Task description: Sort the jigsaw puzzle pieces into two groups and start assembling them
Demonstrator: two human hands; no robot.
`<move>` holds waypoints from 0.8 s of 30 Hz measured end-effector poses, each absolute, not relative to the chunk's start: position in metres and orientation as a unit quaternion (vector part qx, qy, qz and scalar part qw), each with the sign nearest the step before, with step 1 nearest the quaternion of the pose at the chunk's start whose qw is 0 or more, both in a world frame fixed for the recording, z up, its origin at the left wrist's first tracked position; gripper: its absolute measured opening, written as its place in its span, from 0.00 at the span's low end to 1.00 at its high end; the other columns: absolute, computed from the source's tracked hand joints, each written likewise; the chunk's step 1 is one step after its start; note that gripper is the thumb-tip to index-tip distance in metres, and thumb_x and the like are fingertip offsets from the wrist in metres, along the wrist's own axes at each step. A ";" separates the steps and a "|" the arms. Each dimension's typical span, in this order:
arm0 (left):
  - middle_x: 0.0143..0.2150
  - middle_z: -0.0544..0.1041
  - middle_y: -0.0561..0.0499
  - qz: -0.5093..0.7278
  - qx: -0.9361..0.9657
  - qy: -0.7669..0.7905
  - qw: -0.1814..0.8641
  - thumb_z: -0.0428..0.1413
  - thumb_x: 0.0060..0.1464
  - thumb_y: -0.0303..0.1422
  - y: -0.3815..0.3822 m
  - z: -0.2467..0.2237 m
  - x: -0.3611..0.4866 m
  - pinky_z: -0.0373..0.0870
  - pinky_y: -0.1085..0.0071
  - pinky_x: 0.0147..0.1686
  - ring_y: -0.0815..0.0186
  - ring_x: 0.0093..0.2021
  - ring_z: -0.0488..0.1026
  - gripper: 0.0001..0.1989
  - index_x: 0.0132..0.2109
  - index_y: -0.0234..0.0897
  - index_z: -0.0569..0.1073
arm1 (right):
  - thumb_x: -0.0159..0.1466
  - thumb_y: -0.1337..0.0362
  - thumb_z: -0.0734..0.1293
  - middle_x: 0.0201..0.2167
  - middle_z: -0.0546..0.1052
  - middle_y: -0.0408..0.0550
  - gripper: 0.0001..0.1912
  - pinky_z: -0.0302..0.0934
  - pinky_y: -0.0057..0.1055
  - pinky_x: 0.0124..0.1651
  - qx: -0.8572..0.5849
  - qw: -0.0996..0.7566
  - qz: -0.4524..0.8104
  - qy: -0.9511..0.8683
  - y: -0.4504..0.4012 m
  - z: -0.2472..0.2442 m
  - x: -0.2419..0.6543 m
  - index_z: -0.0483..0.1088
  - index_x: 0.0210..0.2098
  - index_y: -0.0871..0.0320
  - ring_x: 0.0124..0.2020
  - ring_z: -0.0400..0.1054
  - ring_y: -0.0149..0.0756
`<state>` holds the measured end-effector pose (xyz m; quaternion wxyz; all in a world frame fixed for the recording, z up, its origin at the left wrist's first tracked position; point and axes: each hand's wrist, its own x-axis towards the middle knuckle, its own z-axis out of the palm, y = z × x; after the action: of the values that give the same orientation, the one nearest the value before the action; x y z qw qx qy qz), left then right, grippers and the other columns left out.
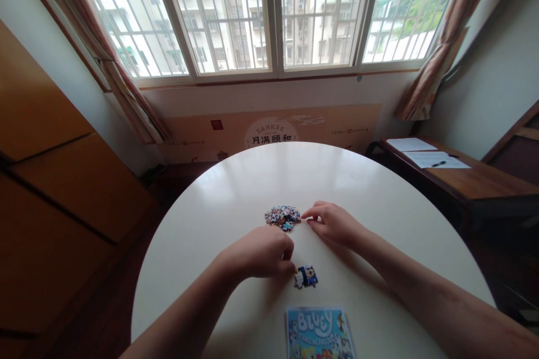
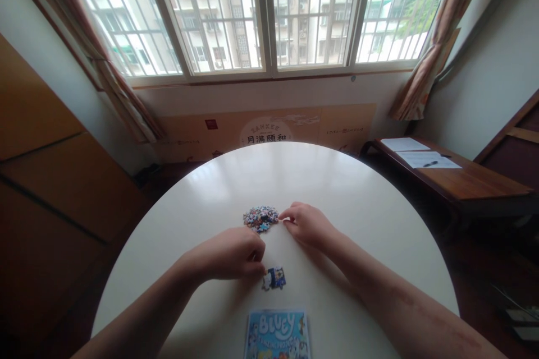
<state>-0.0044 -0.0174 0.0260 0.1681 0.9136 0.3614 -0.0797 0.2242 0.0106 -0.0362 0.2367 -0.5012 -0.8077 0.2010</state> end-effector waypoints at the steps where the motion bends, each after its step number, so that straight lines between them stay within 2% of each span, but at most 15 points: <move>1: 0.29 0.78 0.51 -0.081 0.914 0.361 0.167 0.61 0.53 0.36 -0.017 0.026 -0.004 0.60 0.69 0.29 0.66 0.28 0.69 0.07 0.31 0.39 0.80 | 0.64 0.68 0.66 0.38 0.79 0.49 0.14 0.64 0.34 0.44 -0.507 0.237 0.197 -0.805 0.011 -0.036 0.225 0.82 0.45 0.52 0.37 0.72 0.37; 6: 0.29 0.79 0.50 -0.078 0.919 0.353 0.156 0.60 0.55 0.36 -0.019 0.027 -0.005 0.60 0.69 0.30 0.65 0.28 0.70 0.08 0.30 0.39 0.80 | 0.65 0.66 0.66 0.34 0.79 0.48 0.11 0.62 0.33 0.42 -0.500 0.229 0.194 -0.812 0.009 -0.024 0.232 0.81 0.40 0.55 0.35 0.71 0.36; 10: 0.27 0.78 0.51 -0.088 0.917 0.351 0.171 0.60 0.55 0.38 -0.022 0.031 -0.005 0.58 0.69 0.27 0.67 0.26 0.67 0.10 0.31 0.39 0.81 | 0.62 0.67 0.68 0.32 0.79 0.45 0.07 0.61 0.31 0.40 -0.410 0.155 0.234 -0.868 -0.009 -0.005 0.232 0.80 0.36 0.54 0.33 0.70 0.34; 12: 0.23 0.75 0.52 -0.105 0.911 0.355 0.179 0.61 0.54 0.41 -0.024 0.033 -0.004 0.56 0.69 0.25 0.68 0.23 0.64 0.12 0.29 0.38 0.80 | 0.61 0.64 0.70 0.32 0.79 0.45 0.07 0.60 0.31 0.38 -0.376 0.113 0.257 -0.883 -0.021 0.003 0.229 0.80 0.39 0.54 0.34 0.70 0.34; 17: 0.18 0.68 0.54 -0.117 0.910 0.357 0.177 0.62 0.53 0.45 -0.027 0.032 0.000 0.53 0.69 0.23 0.70 0.19 0.58 0.18 0.23 0.37 0.76 | 0.59 0.59 0.73 0.32 0.77 0.45 0.09 0.56 0.31 0.35 -0.358 0.073 0.233 -0.901 -0.044 0.010 0.221 0.77 0.39 0.53 0.34 0.69 0.36; 24: 0.19 0.68 0.54 -0.116 0.907 0.368 0.171 0.62 0.52 0.44 -0.026 0.029 0.002 0.55 0.69 0.24 0.69 0.20 0.59 0.16 0.23 0.38 0.76 | 0.56 0.65 0.71 0.32 0.77 0.46 0.07 0.54 0.31 0.34 -0.388 0.065 0.229 -0.891 -0.048 0.006 0.213 0.75 0.35 0.53 0.35 0.69 0.38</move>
<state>0.0022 -0.0264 0.0294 0.1708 0.9065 0.3682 -0.1161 0.2131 -0.0477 0.0060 0.0647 -0.3879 -0.8905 0.2286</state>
